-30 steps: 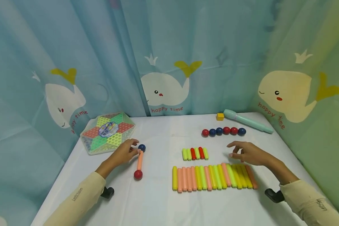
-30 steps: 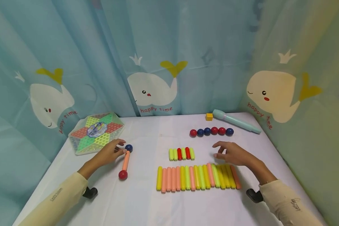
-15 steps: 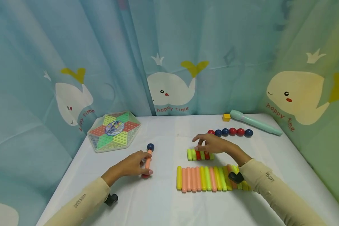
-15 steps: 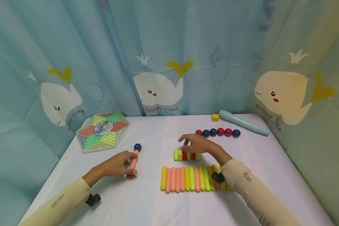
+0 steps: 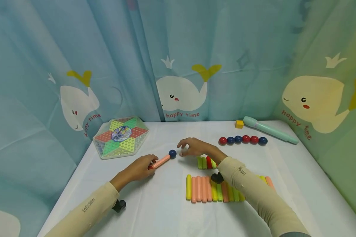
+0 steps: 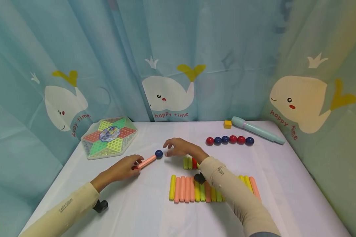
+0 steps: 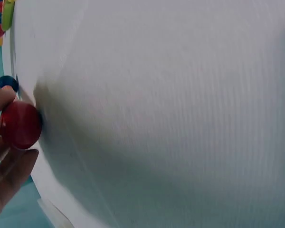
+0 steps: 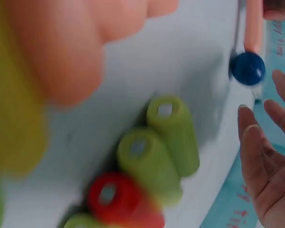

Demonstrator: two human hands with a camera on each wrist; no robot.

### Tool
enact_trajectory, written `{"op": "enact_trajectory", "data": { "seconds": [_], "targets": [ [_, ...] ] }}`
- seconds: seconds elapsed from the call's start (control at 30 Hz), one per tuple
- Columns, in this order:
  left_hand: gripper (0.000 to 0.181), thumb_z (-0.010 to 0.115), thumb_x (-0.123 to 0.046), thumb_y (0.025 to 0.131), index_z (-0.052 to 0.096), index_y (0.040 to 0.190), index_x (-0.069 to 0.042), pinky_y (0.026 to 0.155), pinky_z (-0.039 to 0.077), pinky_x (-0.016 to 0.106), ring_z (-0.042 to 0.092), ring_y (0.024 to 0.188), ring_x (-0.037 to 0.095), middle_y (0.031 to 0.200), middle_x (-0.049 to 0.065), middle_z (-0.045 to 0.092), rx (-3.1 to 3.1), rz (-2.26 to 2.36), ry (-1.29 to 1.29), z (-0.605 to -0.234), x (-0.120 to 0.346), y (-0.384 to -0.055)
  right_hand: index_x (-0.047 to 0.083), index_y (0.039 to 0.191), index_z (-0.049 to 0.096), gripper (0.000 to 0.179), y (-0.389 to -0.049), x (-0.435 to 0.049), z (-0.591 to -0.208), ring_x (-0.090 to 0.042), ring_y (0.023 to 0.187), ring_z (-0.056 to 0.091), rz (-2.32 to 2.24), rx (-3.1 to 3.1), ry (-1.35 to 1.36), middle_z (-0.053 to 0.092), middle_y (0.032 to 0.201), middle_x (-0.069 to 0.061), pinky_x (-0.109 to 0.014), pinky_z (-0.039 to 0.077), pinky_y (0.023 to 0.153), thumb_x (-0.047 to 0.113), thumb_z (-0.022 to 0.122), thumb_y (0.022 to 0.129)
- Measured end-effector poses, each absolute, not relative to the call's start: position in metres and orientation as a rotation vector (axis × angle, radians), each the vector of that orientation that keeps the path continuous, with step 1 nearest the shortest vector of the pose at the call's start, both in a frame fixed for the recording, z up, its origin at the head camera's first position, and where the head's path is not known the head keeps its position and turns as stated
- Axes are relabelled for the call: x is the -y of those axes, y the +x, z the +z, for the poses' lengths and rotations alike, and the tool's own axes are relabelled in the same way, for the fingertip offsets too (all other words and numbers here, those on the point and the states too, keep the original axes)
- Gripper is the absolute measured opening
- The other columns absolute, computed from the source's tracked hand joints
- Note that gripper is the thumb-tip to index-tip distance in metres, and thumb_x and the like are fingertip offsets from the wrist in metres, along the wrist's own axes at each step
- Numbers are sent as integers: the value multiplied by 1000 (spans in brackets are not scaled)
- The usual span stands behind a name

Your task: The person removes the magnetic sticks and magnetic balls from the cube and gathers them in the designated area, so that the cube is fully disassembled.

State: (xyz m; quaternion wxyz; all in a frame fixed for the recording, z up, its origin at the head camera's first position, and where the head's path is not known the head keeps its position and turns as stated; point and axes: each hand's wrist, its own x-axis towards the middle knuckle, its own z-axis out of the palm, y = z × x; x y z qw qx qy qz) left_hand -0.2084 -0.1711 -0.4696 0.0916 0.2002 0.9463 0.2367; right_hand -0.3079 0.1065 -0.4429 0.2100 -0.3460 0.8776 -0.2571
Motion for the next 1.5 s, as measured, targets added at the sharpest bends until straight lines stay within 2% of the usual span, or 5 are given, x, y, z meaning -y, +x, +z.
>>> {"op": "enact_trajectory", "data": {
  "seconds": [0.23,0.57,0.77,1.27,1.5],
  "targets": [
    [18,72,-7,89,72,107,-5,75,54,34,61,83,12,95,5,66,-2956,706,483,-472,170,-217,8,131,63,44,-311,-77,-455,-29,117,59,-643,-2480,-1029,63,125,-16,-44,48,102,19,76,90],
    [13,76,-10,87,73,97,-3,64,44,29,50,71,12,81,4,59,-3048,726,503,-473,167,-220,15,108,68,23,-312,-62,-460,-19,100,58,-627,-2546,-1019,66,111,-8,-38,48,93,19,79,88],
    [15,76,-13,89,73,100,-4,69,46,30,53,76,13,85,3,63,-2963,793,486,-470,172,-227,15,104,69,16,-313,-61,-458,-15,97,54,-579,-2544,-1068,67,109,-3,-35,46,93,18,76,90],
    [17,75,-18,91,74,104,-7,75,49,34,57,83,13,95,3,68,-2935,776,411,-480,180,-234,15,106,73,13,-317,-72,-454,-17,103,57,-605,-2509,-1104,69,112,-3,-38,47,97,13,67,94],
    [14,75,-16,91,74,102,-8,73,46,32,55,82,13,95,2,67,-2935,817,423,-482,187,-229,8,126,67,34,-318,-102,-439,-26,116,58,-776,-2475,-984,61,132,-12,-41,50,102,10,70,92]
  ]
}}
